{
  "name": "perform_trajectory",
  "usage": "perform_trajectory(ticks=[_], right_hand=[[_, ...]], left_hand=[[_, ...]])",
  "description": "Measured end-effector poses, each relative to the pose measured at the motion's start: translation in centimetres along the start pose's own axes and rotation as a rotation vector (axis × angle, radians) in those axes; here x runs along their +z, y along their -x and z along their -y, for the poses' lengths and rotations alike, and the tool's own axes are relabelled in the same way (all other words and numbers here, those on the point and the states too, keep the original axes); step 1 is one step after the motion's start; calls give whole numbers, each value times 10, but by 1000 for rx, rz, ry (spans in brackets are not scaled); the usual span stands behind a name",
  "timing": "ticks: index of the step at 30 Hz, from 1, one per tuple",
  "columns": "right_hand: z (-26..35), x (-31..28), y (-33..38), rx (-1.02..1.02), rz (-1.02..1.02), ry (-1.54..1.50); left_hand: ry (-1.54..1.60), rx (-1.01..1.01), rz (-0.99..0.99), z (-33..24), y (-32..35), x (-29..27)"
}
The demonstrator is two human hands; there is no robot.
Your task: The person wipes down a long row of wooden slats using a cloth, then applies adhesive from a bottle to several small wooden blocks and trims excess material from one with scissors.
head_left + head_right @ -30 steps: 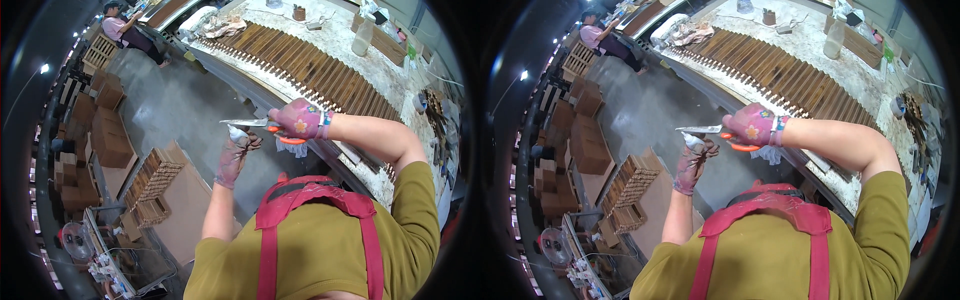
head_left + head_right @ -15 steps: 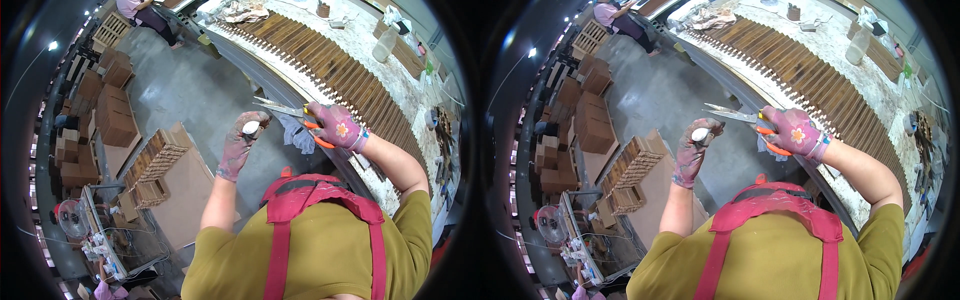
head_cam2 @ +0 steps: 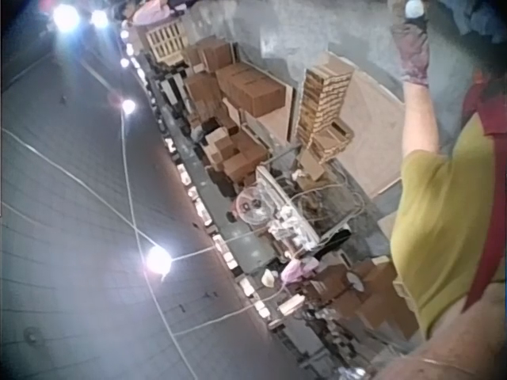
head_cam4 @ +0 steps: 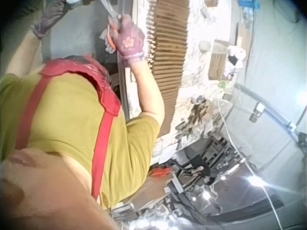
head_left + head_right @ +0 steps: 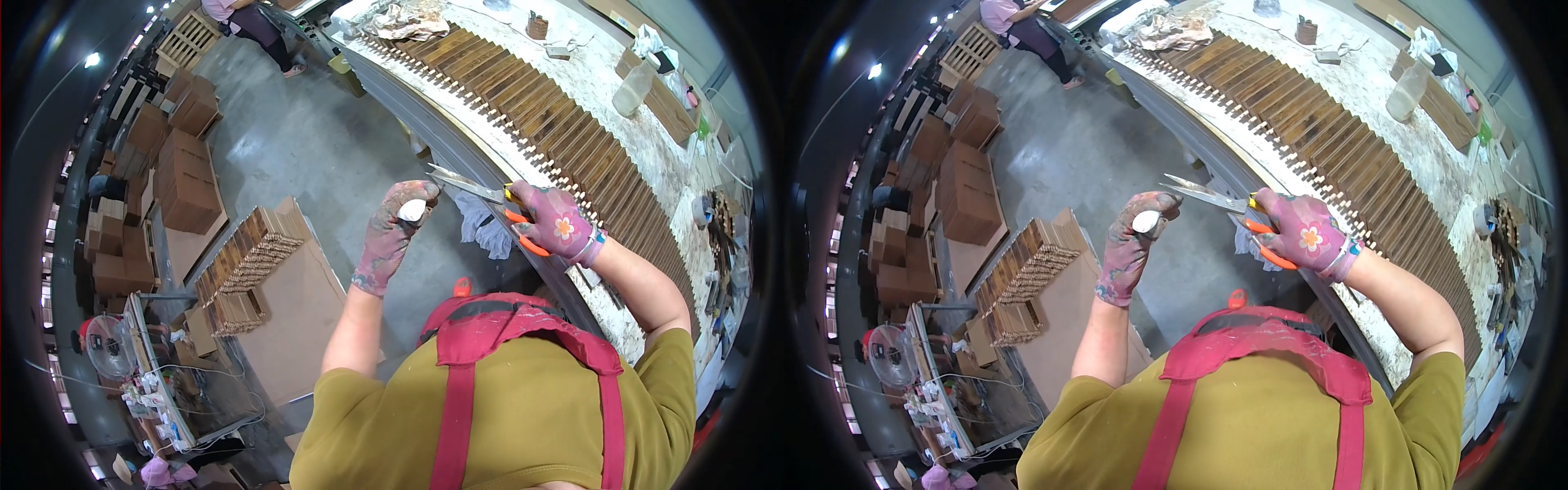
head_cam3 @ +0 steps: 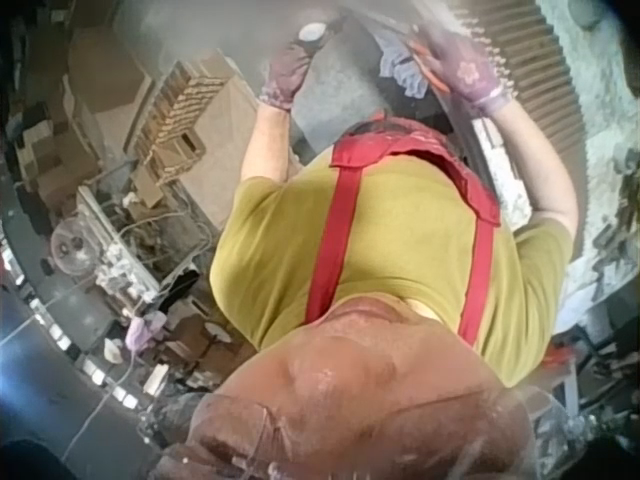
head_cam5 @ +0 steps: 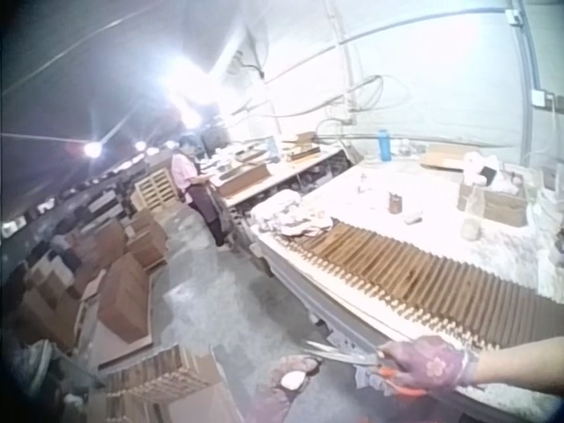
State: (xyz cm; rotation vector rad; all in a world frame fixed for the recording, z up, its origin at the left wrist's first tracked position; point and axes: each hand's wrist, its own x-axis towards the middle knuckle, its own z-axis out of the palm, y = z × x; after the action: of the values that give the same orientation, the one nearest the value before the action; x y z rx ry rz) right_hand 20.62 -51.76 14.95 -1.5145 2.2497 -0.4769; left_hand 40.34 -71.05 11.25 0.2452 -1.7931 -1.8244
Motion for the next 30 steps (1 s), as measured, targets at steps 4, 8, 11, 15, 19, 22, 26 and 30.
perform_trajectory(ticks=[4,8,11,15,19,22,26,30], right_hand=[[-3,-3,3,8,-16,6],[-12,-3,10,49,-72,-2],[-18,-1,16,98,-106,-5],[-16,-8,26,181,-160,5],[-30,-16,52,298,-299,-68],[-49,-37,90,471,-297,-43],[-100,-69,137,511,-542,34],[-189,-102,199,741,-678,-7]], left_hand=[[-32,20,24,3,-6,-2],[-125,66,97,11,-19,-7],[52,-18,114,13,-28,-8],[143,-38,190,14,-41,-13],[-50,44,215,20,-55,-8],[-276,111,243,14,-65,13],[51,-117,114,34,-53,18],[195,-230,80,51,-49,53]])
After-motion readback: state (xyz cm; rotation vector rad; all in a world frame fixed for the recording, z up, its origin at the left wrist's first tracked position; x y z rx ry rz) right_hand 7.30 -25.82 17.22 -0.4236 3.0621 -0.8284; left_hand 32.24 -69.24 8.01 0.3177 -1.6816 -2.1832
